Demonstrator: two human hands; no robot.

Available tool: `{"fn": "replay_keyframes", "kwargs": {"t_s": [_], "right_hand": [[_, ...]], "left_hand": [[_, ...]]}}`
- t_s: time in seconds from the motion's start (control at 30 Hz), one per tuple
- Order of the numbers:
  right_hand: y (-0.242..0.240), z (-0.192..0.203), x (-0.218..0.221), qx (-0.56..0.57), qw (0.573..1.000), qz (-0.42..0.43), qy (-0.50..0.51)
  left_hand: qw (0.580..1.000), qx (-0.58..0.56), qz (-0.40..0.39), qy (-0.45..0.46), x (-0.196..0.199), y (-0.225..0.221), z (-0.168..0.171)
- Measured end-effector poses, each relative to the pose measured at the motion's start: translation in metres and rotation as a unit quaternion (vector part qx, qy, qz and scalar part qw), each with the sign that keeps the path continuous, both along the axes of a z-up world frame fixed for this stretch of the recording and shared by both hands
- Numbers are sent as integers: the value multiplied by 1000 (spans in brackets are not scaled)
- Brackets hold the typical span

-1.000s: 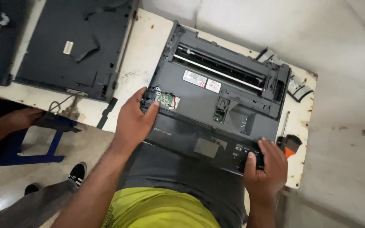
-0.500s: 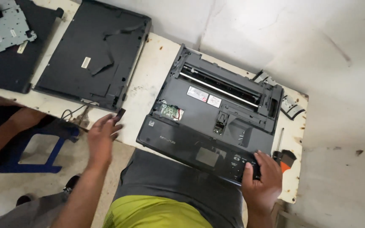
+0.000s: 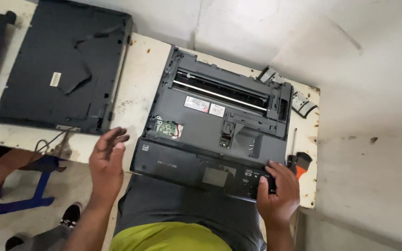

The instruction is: Disassembling a printer to remove the scanner unit, including unscrewing components and disconnecting internal cables.

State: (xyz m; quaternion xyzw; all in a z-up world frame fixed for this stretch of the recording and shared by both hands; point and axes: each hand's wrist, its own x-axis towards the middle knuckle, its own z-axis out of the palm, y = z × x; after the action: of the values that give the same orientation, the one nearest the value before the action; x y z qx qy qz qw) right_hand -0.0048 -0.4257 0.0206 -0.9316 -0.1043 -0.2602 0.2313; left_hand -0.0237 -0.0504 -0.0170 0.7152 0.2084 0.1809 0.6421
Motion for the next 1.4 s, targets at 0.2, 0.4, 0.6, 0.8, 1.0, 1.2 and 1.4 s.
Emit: {"fn": "replay_keyframes", "kwargs": {"t_s": [0.2, 0.4, 0.6, 0.8, 1.0, 1.2, 1.4], "right_hand": [[1, 5, 0, 23, 999, -4, 41], [-2, 6, 2, 25, 999, 7, 43], [-4, 9, 12, 15, 998, 0, 53], [-3, 9, 15, 23, 996, -24, 79], [-2, 6, 21, 8, 997, -17, 77], [-8, 0, 18, 17, 998, -14, 57], [-53, -34, 14, -64, 973, -59, 215]], "left_hand": [[984, 12, -93, 153, 27, -14, -14], [976, 4, -138, 170, 20, -17, 9], [972, 28, -119, 200, 11, -17, 1], [979, 55, -79, 177, 14, -29, 1], [987, 30, -74, 136, 22, -37, 16], [991, 22, -58, 121, 12, -31, -17], [982, -48, -115, 145, 16, -23, -11]]}}
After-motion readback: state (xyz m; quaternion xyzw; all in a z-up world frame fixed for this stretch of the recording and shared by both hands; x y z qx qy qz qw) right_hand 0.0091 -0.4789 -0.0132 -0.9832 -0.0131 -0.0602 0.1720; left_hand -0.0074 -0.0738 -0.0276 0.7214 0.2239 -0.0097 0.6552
